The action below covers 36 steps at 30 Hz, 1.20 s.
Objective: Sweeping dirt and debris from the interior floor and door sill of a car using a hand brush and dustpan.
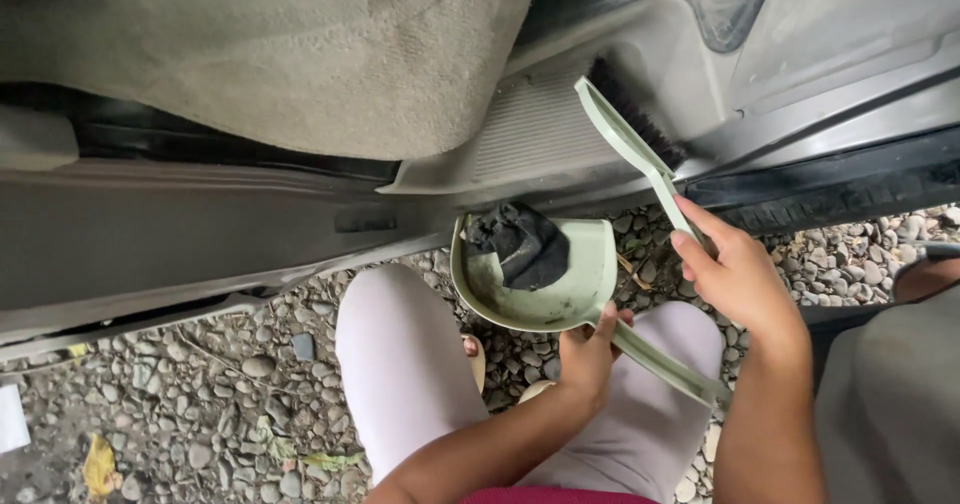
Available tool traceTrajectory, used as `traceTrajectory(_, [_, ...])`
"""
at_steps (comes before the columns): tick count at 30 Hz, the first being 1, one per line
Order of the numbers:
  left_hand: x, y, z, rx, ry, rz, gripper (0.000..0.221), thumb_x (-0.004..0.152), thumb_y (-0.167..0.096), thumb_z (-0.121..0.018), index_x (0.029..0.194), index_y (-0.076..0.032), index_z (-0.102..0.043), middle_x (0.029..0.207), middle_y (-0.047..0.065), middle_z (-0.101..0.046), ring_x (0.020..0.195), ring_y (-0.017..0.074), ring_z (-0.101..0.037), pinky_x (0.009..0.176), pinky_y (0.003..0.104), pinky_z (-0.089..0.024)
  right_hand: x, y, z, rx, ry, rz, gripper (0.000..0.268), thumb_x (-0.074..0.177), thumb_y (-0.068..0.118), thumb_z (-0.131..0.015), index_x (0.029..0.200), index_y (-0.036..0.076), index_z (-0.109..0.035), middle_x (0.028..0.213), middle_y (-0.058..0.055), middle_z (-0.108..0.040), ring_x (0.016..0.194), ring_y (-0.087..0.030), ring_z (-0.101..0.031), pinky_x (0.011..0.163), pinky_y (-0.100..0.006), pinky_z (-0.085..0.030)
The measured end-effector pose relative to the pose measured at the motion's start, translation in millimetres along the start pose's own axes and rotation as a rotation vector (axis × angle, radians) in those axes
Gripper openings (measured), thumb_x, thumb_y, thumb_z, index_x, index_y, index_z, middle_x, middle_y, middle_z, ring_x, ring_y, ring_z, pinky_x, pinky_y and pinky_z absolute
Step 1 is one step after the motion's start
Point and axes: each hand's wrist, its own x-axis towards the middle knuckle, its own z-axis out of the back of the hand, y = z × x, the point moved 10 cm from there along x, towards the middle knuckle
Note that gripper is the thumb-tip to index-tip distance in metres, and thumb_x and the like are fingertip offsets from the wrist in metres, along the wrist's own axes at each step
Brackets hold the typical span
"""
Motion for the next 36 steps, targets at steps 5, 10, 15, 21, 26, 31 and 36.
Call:
traceTrajectory(5, [-1.0, -25.7, -21.4, 0.174, 0.011, -0.039, 0.056, 0.093, -0.023, -0.070, 0.143, -0.006, -0.051, 0.109, 0.009, -0.076, 0.115, 0.0214, -0.072, 0.114, 0.041, -0.056, 1.5, 3.8, 5.1, 0.048, -0.010, -0.008, 0.057, 0.102, 0.028, -0.053, 0.159, 0.032, -0.048, 0.069, -0.009, -0.061, 0.056, -0.023, -0.051, 0.061, -0.038, -0.042])
traceTrajectory(10, [27.0, -22.3, -18.6, 0.155, -0.066, -0.097, 0.048, 0.093, -0.027, -0.071, 0.133, -0.005, -0.056, 0.100, 0.010, -0.079, 0.103, 0.0226, -0.075, 0.102, 0.042, -0.060, 4.6, -0.6, 9.1, 0.069, -0.028, -0.009, 0.056, 0.103, 0.027, -0.052, 0.159, 0.032, -0.049, 0.071, -0.010, -0.060, 0.055, -0.023, -0.049, 0.061, -0.038, -0.044])
traceTrajectory(15, [35.1, -16.1, -23.0, 0.094, -0.073, -0.045, 0.052, 0.091, -0.027, -0.072, 0.134, -0.005, -0.054, 0.102, 0.011, -0.078, 0.107, 0.0237, -0.074, 0.108, 0.048, -0.057, 12.5, 0.3, 9.3, 0.070, -0.012, 0.020, 0.057, 0.103, 0.026, -0.051, 0.160, 0.029, -0.048, 0.070, -0.009, -0.059, 0.054, -0.022, -0.048, 0.061, -0.037, -0.045])
traceTrajectory(21, [57.7, -17.8, -23.1, 0.269, -0.085, -0.079, 0.028, 0.095, -0.034, -0.069, 0.101, -0.008, -0.080, 0.111, 0.007, -0.076, 0.111, 0.0248, -0.068, 0.109, 0.038, -0.053, 15.0, 14.7, 15.6, 0.027, -0.054, 0.030, 0.057, 0.101, 0.028, -0.049, 0.158, 0.031, -0.050, 0.069, -0.008, -0.061, 0.052, -0.022, -0.050, 0.064, -0.038, -0.046])
traceTrajectory(26, [67.8, -10.3, -1.8, 0.234, -0.114, -0.090, 0.033, 0.089, -0.034, -0.075, 0.107, -0.006, -0.072, 0.110, 0.009, -0.077, 0.112, 0.0259, -0.072, 0.110, 0.048, -0.055, 18.9, 38.0, 11.1, -0.199, -0.035, 0.037, 0.053, 0.106, 0.029, -0.038, 0.158, 0.029, -0.046, 0.088, -0.013, -0.074, 0.057, -0.030, -0.071, 0.076, -0.042, -0.054])
traceTrajectory(31, [81.4, -6.0, -12.6, 0.340, 0.026, -0.177, 0.056, 0.104, -0.037, -0.070, 0.142, -0.005, -0.045, 0.135, 0.014, -0.062, 0.124, 0.0287, -0.062, 0.103, 0.050, -0.054, 56.1, 60.9, -33.5, -0.451, -0.087, 0.312, 0.051, 0.103, 0.028, -0.046, 0.149, 0.006, -0.056, 0.099, -0.035, -0.073, 0.096, -0.050, -0.072, 0.084, -0.059, -0.057])
traceTrajectory(36, [77.1, -5.0, -15.0, 0.324, 0.024, -0.161, 0.064, 0.102, -0.037, -0.072, 0.147, -0.003, -0.041, 0.140, 0.017, -0.059, 0.125, 0.0302, -0.061, 0.103, 0.049, -0.054, 21.5, 92.3, -37.5, -0.442, 0.003, 0.385, 0.049, 0.100, 0.020, -0.048, 0.145, 0.003, -0.058, 0.104, -0.037, -0.071, 0.101, -0.054, -0.069, 0.087, -0.064, -0.055])
